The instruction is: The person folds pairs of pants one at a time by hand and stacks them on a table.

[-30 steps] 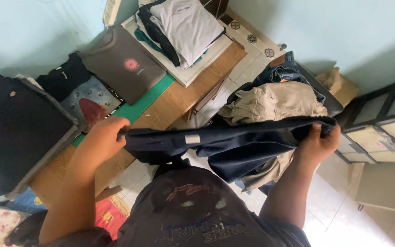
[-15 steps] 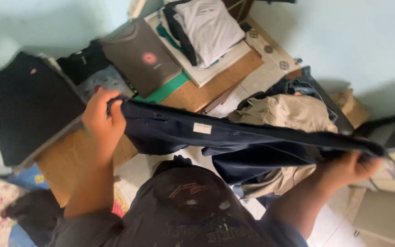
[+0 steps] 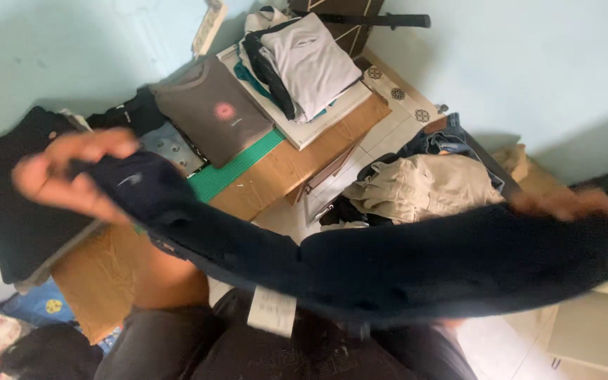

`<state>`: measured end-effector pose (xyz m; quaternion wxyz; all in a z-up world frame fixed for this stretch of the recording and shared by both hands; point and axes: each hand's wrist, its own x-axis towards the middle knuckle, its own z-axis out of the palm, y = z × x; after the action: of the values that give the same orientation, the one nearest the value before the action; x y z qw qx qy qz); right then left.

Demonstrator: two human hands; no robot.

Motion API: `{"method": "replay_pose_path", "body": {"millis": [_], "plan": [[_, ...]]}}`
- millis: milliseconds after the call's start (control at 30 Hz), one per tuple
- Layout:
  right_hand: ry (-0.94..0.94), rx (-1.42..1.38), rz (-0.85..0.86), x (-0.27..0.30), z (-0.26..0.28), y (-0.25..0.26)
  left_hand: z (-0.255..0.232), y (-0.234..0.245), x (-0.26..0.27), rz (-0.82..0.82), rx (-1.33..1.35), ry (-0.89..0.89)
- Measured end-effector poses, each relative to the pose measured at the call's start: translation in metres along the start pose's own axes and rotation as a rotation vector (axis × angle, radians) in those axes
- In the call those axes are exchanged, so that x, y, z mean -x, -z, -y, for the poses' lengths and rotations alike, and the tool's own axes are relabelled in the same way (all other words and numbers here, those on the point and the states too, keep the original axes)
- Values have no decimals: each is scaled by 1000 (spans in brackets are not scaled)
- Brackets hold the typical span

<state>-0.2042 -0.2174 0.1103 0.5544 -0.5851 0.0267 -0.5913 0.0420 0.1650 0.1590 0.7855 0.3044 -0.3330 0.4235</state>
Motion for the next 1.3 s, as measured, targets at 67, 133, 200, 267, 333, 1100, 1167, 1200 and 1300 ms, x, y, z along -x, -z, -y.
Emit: {"method": "replay_pose_path", "body": {"millis": [67,133,200,267,333,1100,1167,1200,1300], "plan": [[-107,-8,126,9,-10,-45,11,-26,21,11,114,246],[-203,-60,219,19,-23,-92,31,-54,50,106,322,527],[-289,-133,280,35,-31,-137,51,-74,83,204,532,804],[-324,-239,266,51,-31,-165,56,-88,122,417,359,877],[-352,-366,226,63,-27,-180,55,-86,138,415,383,1017],[-131,-177,175,105,-13,-199,11,-92,115,635,526,959],[-199,-312,164,100,-17,-203,8,-91,120,601,420,945],[-238,-323,168,100,-18,-204,6,-89,120,587,366,939],[-322,-329,213,104,-16,-205,1,-80,118,593,310,805]]}}
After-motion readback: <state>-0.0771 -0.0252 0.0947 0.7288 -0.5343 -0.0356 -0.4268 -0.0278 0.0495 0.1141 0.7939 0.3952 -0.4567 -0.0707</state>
